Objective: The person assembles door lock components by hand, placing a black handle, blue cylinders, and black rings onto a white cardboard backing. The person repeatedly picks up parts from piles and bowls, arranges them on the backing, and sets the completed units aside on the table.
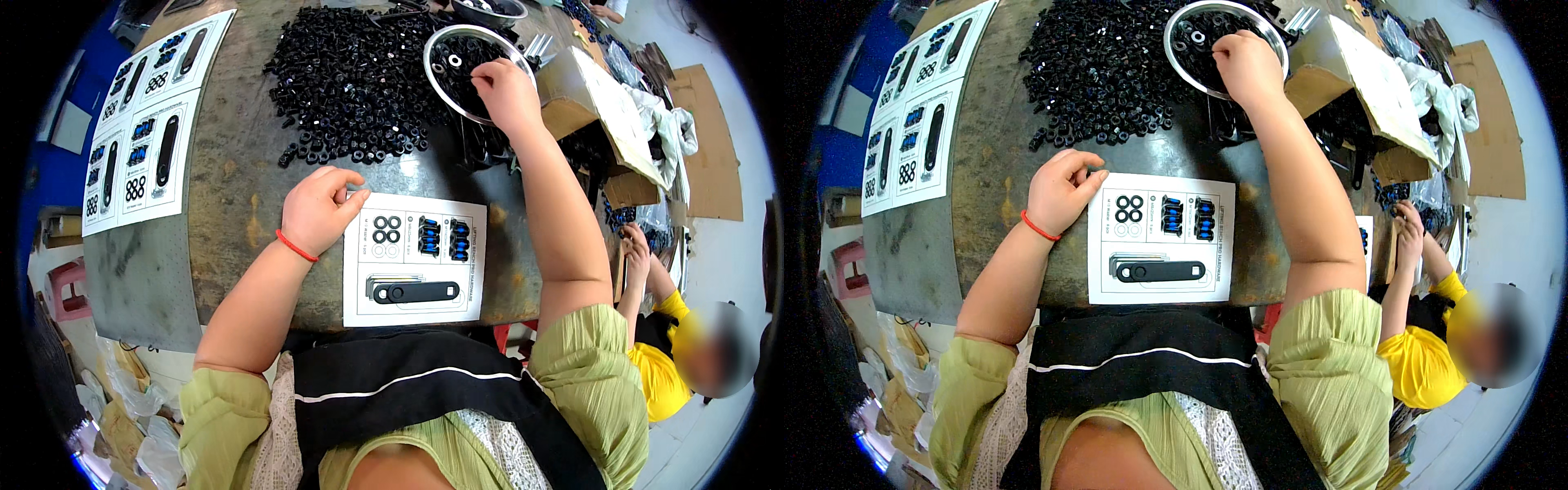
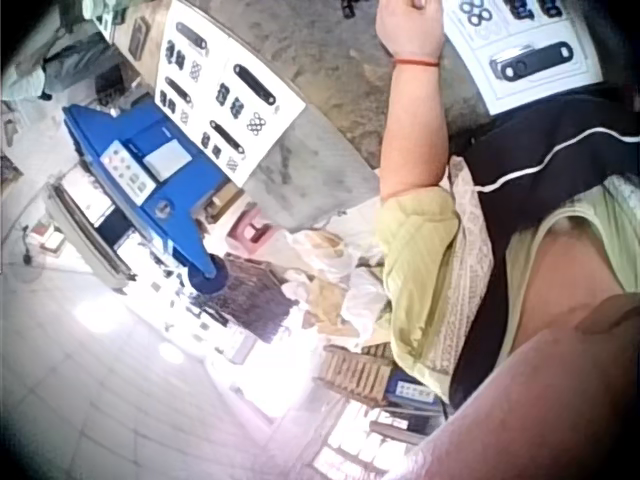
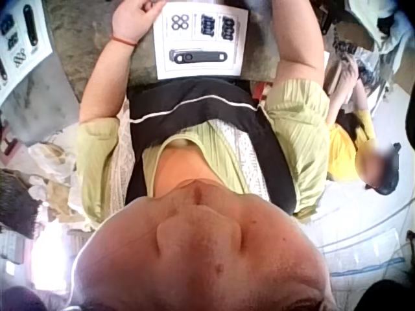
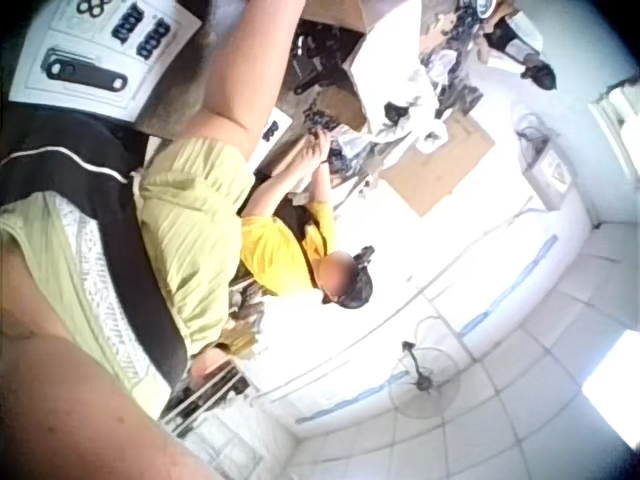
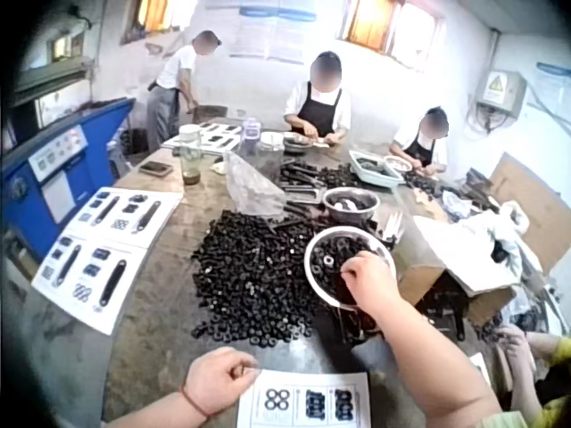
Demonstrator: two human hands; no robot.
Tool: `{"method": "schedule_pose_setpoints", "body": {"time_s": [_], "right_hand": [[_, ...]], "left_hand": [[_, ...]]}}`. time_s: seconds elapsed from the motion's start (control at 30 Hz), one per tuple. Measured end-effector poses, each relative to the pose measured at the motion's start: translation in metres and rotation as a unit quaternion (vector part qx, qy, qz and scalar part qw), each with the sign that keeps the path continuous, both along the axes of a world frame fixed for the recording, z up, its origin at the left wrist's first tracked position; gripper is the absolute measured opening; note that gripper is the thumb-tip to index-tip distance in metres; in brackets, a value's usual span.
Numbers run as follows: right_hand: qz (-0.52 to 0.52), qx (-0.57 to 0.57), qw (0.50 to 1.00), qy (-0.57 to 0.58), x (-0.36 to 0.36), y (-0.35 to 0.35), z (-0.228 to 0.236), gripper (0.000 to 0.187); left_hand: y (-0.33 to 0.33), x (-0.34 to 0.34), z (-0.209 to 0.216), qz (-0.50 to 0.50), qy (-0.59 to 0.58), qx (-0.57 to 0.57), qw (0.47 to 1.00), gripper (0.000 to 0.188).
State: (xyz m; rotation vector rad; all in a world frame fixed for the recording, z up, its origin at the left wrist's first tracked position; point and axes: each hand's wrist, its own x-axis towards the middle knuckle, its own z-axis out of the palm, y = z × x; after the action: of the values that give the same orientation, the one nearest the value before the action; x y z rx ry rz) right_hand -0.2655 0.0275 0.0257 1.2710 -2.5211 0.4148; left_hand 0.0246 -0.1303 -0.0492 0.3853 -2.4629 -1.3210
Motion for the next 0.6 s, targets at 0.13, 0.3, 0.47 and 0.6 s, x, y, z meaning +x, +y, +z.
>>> {"method": "schedule_pose_setpoints", "body": {"time_s": [0.13, 0.3, 0.47, 0.6], "right_hand": [[-0.056, -0.127, 0.977, -0.164, 0.018, 0.005, 0.011, 0.015], [0.015, -0.165, 0.898, -0.408, 0.116, -0.002, 0.017, 0.01], [0.045, -0.192, 0.839, -0.507, 0.183, -0.001, -0.002, 0.005], [0.062, -0.215, 0.856, -0.466, 0.173, -0.008, -0.006, 0.007]], "left_hand": [[-0.003, -0.002, -0.001, 0.001, 0.022, 0.019, 1.0, 0.018], [0.008, 0.005, -0.006, 0.029, 0.063, 0.267, 0.961, 0.026], [0.032, 0.001, 0.013, -0.024, 0.092, 0.397, 0.913, 0.021], [0.023, -0.013, 0.025, -0.014, 0.049, 0.376, 0.925, 0.016]]}}
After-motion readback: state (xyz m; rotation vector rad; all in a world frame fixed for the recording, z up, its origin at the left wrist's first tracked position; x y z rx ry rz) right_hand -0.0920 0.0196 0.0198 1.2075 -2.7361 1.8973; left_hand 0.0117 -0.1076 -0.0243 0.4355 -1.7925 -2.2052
